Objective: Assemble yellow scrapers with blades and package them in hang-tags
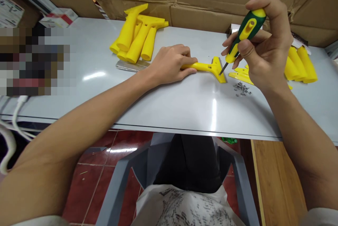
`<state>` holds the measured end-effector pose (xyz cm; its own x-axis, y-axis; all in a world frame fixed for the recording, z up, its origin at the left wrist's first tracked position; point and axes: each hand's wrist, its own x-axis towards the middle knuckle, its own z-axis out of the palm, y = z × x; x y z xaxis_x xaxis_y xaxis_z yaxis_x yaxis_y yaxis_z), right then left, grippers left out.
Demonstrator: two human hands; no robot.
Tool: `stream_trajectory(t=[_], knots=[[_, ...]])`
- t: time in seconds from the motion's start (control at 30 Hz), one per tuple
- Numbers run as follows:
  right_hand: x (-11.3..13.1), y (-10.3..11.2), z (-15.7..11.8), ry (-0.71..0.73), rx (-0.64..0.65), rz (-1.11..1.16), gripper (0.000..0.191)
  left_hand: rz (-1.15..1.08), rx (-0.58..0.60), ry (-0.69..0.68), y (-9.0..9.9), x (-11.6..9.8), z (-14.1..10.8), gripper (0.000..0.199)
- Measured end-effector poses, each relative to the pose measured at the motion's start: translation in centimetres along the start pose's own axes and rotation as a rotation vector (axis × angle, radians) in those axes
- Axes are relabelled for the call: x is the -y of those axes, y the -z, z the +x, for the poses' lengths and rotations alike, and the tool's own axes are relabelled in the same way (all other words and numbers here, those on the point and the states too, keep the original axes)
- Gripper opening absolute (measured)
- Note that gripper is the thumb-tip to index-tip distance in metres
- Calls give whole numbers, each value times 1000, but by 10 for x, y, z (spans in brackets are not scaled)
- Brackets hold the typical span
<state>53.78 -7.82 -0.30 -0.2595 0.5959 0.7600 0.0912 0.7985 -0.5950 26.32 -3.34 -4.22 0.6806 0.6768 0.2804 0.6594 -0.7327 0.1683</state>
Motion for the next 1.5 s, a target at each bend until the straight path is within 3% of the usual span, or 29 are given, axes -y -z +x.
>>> stream_trajectory(t=[0.2, 0.43, 0.67, 0.87, 1.07, 1.27, 1.5], knots=[[5, 4, 0, -124, -21, -29, 46, 5, -37, -41, -4, 4, -1, 43], [1, 6, -1, -150, -37, -101, 54, 12, -27, -26, -4, 3, 0, 42], [8, -4, -4, -132, -264, -256, 50, 2, -49, -23, -5, 2, -1, 39], [12, 1, -6, -220, -74, -209, 56, 37, -37, -11, -4, 0, -1, 41], [15, 0, -7, -237, -174, -333, 54, 3, -29, 7, -4, 0, -1, 40], [18, 7, -1, -256, -11, -172, 57, 12, -18, 4, -2, -1, -1, 41], [15, 5, -5, -184, 35, -100, 55, 6, -37, -26, -3, 0, 0, 42]])
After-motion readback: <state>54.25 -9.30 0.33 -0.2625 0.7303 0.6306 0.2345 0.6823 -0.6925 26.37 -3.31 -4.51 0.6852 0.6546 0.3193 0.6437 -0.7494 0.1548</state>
